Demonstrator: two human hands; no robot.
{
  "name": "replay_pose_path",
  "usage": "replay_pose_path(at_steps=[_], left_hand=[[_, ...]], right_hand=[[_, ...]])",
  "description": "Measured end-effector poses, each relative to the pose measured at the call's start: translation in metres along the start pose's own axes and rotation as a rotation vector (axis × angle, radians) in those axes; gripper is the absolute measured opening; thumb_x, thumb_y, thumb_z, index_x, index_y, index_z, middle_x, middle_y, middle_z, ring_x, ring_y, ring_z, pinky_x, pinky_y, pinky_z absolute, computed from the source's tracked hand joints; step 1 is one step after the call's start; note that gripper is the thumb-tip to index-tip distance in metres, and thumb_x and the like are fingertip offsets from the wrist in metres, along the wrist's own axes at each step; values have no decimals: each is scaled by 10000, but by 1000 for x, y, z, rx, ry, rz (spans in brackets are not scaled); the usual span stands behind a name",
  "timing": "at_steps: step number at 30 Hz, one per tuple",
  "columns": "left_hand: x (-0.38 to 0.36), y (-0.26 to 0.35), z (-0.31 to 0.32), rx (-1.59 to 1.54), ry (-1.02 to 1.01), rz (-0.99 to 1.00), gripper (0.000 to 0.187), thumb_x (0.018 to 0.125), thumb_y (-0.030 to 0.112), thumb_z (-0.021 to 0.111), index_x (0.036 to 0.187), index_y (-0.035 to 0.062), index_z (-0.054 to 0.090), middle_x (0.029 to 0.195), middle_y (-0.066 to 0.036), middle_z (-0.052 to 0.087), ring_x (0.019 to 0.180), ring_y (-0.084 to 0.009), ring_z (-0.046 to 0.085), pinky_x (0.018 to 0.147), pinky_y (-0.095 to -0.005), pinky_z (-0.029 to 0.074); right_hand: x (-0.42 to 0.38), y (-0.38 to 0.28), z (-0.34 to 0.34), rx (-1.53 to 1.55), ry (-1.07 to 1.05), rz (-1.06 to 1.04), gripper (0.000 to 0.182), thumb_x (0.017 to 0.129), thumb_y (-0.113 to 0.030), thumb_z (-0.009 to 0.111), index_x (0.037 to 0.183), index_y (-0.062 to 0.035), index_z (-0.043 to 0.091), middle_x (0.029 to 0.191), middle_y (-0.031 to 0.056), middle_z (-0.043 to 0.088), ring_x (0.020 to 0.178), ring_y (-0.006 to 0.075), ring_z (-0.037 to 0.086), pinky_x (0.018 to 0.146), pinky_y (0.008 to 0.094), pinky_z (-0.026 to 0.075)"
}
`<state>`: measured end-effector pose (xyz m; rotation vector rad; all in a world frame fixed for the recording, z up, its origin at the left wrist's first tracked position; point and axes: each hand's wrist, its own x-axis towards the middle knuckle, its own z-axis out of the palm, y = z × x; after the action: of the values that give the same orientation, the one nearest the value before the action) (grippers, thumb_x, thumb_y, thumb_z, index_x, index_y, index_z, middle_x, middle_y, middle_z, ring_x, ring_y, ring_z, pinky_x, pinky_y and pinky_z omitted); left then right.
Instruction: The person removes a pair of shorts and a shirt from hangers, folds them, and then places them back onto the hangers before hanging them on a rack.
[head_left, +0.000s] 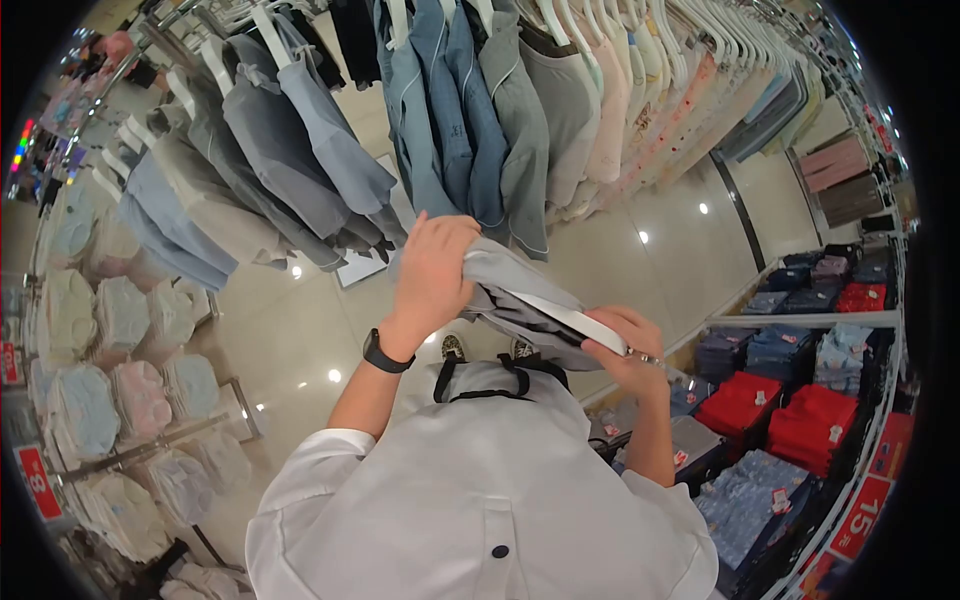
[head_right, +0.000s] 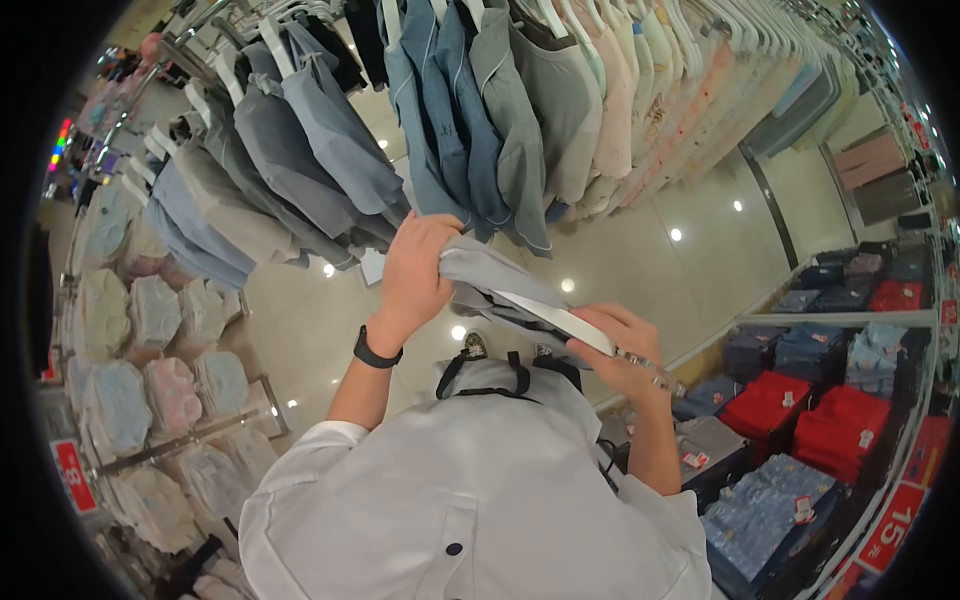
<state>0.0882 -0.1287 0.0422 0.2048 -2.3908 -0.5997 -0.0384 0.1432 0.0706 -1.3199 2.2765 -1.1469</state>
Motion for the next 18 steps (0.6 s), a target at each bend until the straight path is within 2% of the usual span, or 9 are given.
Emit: replay_pose_path(at_steps=[2, 4, 5, 7, 8, 10, 11, 13, 18], left_hand=[[-1, 4, 4, 3, 54, -81, 281, 725, -17, 572, 1002, 26, 598, 1028, -110, 645, 945, -348, 601, 885, -454, 480], [-1, 9, 5, -71, 138, -353, 290, 746, -18, 583, 1033, 25, 608, 969, -141, 662, 880, -355, 649, 746, -414, 524], [1, 13, 4, -57, 145, -347, 290, 746, -18, 583, 1033, 25, 608, 969, -141, 662, 880, -355, 649, 746, -414, 524], [3, 25, 2, -272, 30, -587, 207, 824, 14, 566, 1020, 2, 629, 821, -141, 665, 742, -272, 664, 670, -322, 510], [6, 31, 2, -264, 33, -588, 207, 824, 14, 566, 1020, 2, 629, 821, -141, 665, 742, -272, 664, 670, -322, 510], [9, 43, 3, -443, -47, -698, 175, 849, 33, 574, 992, -16, 660, 735, -89, 662, 719, -153, 627, 670, -281, 483], [8, 46, 5, -435, -47, -708, 175, 849, 33, 574, 992, -16, 660, 735, -89, 662, 719, -153, 627, 670, -281, 483], [6, 51, 9, -568, -64, -692, 188, 865, 54, 581, 1005, -26, 676, 738, -41, 655, 724, -85, 572, 668, -260, 467], [-3, 79, 17, -487, -41, -872, 214, 874, 64, 572, 1022, -43, 684, 797, -26, 674, 744, -89, 578, 692, -254, 466]], right_hand=[[-2, 7, -11, -11, 24, -40, 352, 719, -111, 832, 1054, -69, 732, 1068, 105, 719, 910, 263, 704, 786, 337, 558], [-6, 21, -22, 30, 81, -130, 372, 724, -156, 833, 1057, -33, 723, 1099, 139, 716, 957, 288, 705, 840, 337, 553], [-9, 29, -28, 38, 84, -143, 372, 724, -156, 833, 1057, -33, 723, 1099, 139, 716, 957, 288, 705, 840, 337, 553], [-19, 46, -42, 41, 55, -160, 379, 735, -169, 832, 1064, -18, 721, 1139, 154, 709, 997, 299, 709, 884, 338, 555], [-22, 53, -50, 48, 54, -165, 379, 735, -169, 832, 1064, -18, 721, 1139, 154, 709, 997, 299, 709, 884, 338, 555], [-28, 67, -65, 79, 43, -257, 396, 728, -159, 835, 1071, 1, 716, 1143, 172, 706, 1008, 308, 711, 883, 345, 561], [-32, 72, -70, 90, 34, -257, 396, 728, -159, 835, 1071, 1, 716, 1143, 172, 706, 1008, 308, 711, 883, 345, 561], [-37, 81, -81, 188, 24, -245, 397, 718, -142, 833, 1064, 15, 716, 1133, 182, 707, 1017, 317, 708, 884, 352, 562], [-42, 94, -100, 187, -31, -278, 402, 669, -92, 845, 1037, 15, 727, 1101, 165, 717, 1038, 319, 702, 892, 359, 572]])
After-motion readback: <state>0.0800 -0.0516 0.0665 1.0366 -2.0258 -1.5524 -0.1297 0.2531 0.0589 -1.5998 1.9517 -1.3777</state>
